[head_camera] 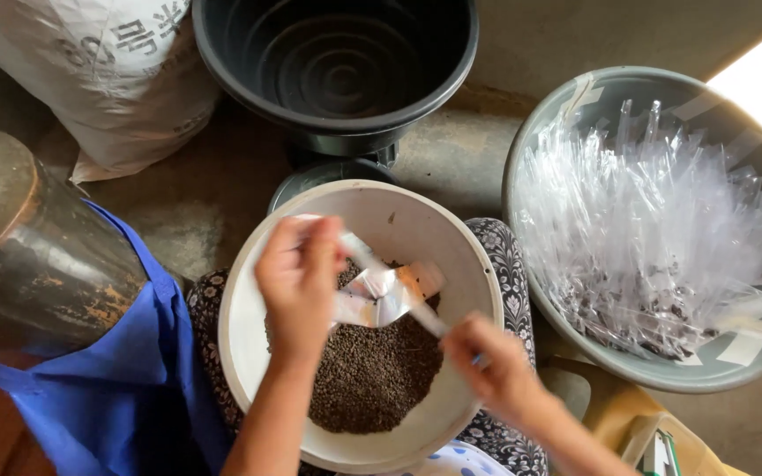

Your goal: Filling small plastic bags with food pellets from a bowl while sitting on the floor.

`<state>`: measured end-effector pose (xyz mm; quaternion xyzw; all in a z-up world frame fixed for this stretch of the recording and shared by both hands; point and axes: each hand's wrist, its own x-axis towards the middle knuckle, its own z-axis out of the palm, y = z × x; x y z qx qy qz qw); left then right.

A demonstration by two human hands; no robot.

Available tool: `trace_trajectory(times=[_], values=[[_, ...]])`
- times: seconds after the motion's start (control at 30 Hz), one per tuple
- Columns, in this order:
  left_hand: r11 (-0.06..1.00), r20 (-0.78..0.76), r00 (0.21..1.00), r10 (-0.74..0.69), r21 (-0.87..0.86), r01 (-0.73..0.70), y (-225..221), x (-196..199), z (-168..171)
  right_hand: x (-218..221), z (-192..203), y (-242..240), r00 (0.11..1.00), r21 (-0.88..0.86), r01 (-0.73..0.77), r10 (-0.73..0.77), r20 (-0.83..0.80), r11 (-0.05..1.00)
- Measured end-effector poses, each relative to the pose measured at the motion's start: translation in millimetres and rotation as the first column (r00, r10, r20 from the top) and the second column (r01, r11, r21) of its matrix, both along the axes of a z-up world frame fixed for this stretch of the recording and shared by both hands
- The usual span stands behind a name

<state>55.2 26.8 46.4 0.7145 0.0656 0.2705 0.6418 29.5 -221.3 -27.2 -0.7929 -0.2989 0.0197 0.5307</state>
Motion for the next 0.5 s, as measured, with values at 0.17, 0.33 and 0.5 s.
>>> trace_trajectory(times=[0.17,0.33,0.5], values=[[0.900,-0.076,0.982,-0.170,0.394,0.186,-73.2,25.5,-91.2,70.5,-62.2,-130.7,0.754,-0.300,0.657,-0.590,0.290,0.692],[0.272,-0.405,0.912,-0.063,0.873,0.406,-102.7,11.4,-145.6,87.9,-104.4,-205.1,0.692,-0.614,0.681,-0.624,0.363,0.398],[0.792,-0.244,0.941,-0.232,0.515,0.329,-70.7,12.9,-103.5,87.3,-75.9,-156.9,0.724,-0.366,0.689,-0.620,0.304,0.625]])
